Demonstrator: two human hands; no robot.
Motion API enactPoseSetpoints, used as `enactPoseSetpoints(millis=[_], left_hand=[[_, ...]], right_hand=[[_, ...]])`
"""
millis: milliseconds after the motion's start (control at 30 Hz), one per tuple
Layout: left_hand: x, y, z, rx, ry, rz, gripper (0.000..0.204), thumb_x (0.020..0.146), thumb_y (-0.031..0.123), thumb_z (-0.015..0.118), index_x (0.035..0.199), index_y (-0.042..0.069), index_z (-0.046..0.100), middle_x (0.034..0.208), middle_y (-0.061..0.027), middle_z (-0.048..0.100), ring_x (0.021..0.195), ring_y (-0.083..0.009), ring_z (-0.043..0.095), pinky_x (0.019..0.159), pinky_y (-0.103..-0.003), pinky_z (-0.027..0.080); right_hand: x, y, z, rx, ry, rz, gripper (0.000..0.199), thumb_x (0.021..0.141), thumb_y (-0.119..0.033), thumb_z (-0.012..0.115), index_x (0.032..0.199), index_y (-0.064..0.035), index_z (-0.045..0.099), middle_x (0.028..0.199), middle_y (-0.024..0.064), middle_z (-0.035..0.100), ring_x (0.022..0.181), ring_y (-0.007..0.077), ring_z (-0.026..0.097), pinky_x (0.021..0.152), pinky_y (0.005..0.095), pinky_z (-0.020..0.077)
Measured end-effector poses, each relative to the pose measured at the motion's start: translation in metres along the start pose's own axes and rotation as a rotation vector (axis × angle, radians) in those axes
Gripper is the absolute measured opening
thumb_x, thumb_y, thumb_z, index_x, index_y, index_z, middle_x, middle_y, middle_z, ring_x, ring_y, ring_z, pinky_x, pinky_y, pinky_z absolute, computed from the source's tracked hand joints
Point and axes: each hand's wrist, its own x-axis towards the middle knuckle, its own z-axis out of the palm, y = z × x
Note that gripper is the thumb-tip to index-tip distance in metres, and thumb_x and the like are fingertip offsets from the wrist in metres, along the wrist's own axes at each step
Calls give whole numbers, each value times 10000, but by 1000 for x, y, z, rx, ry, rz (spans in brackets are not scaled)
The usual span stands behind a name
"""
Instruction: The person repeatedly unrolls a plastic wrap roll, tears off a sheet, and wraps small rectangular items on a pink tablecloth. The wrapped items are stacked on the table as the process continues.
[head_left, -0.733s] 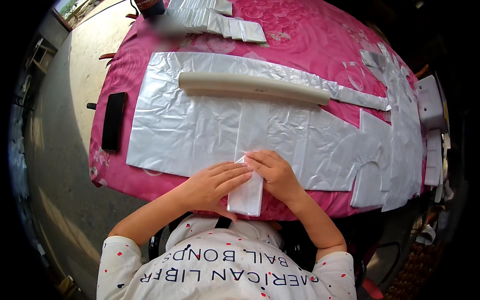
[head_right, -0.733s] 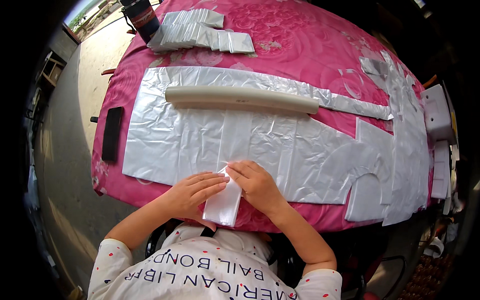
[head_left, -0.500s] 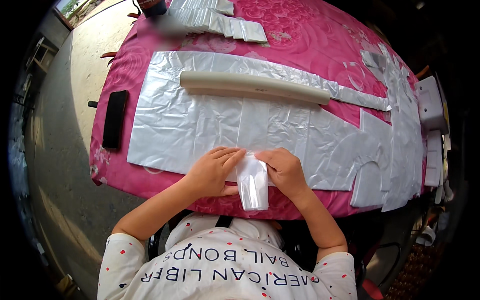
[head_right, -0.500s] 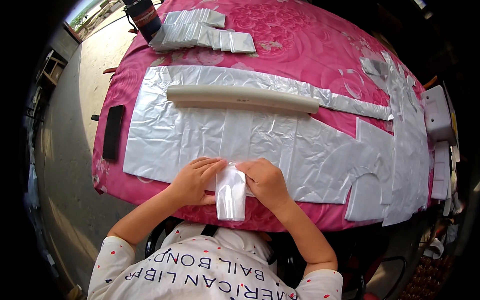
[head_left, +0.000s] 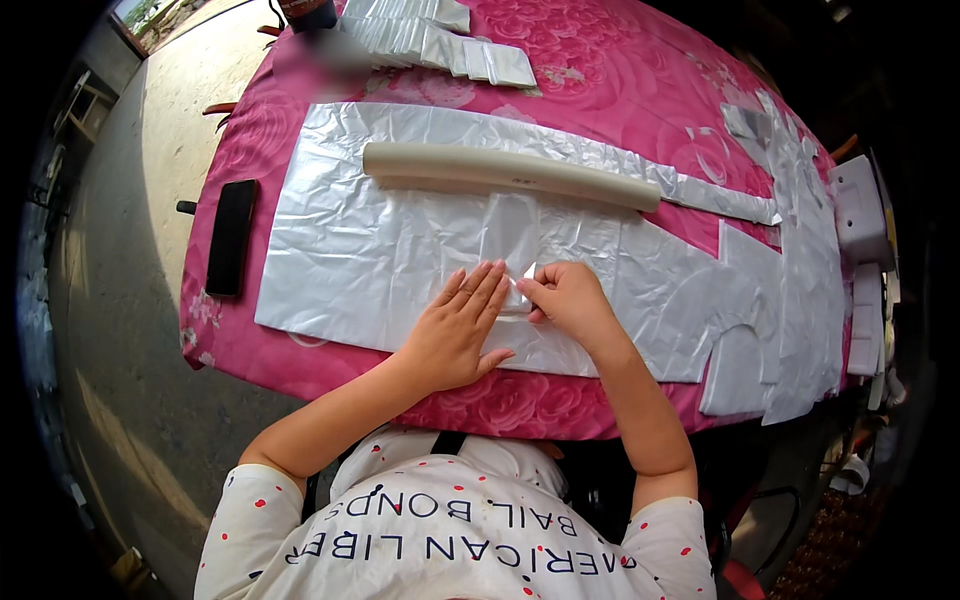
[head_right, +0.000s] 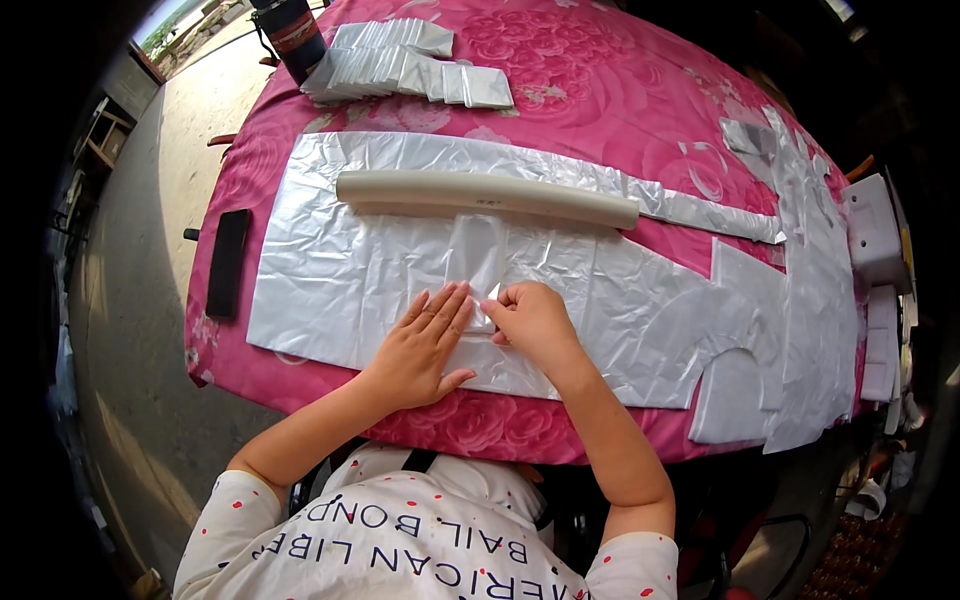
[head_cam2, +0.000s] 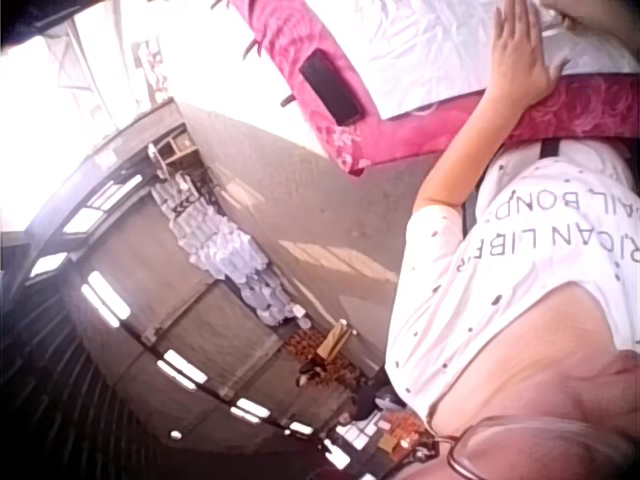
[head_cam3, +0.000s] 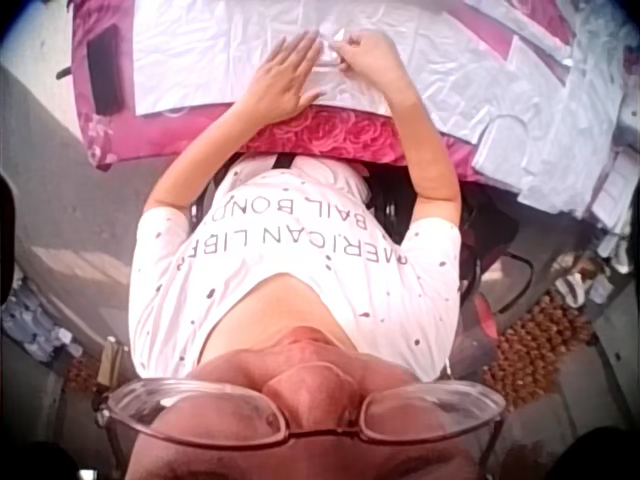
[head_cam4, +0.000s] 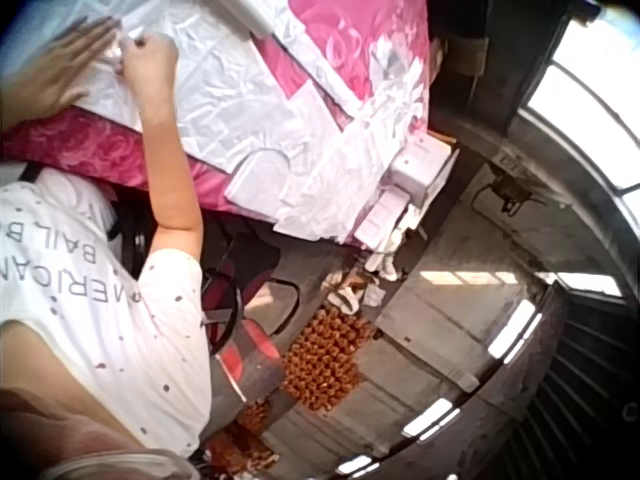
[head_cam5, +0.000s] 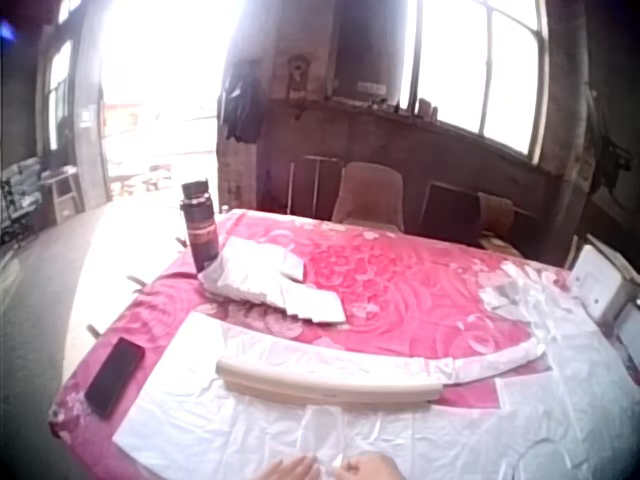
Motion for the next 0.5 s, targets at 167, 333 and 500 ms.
enactPoseSetpoints(millis=[167, 333, 500], left_hand=[[4, -6, -1, -33, 39, 3, 664, 763, 255, 628, 1310, -24, 375, 1386, -172, 364, 1297, -295, 336, 1068, -433, 256], [20, -18, -10, -41, 91, 54, 547, 709, 167, 641, 1206, -4, 486, 1247, -131, 517, 1168, -248, 483, 1039, -430, 309], [24, -26, -1, 141, 132, 118, 482, 700, 124, 643, 1156, 13, 531, 1184, -108, 565, 1109, -224, 530, 1015, -422, 346]], right_hand=[[-12, 1, 7, -740, 498, -732, 381, 718, -129, 696, 1069, -22, 592, 953, 114, 624, 885, 237, 600, 779, 348, 489], [13, 15, -17, -905, 186, -1133, 442, 700, -76, 634, 1129, -2, 563, 1170, 127, 565, 1096, 271, 526, 927, 369, 440], [19, 12, -26, -814, 145, -1106, 410, 664, 2, 576, 1074, 11, 593, 1154, 125, 575, 1067, 277, 547, 910, 358, 456]])
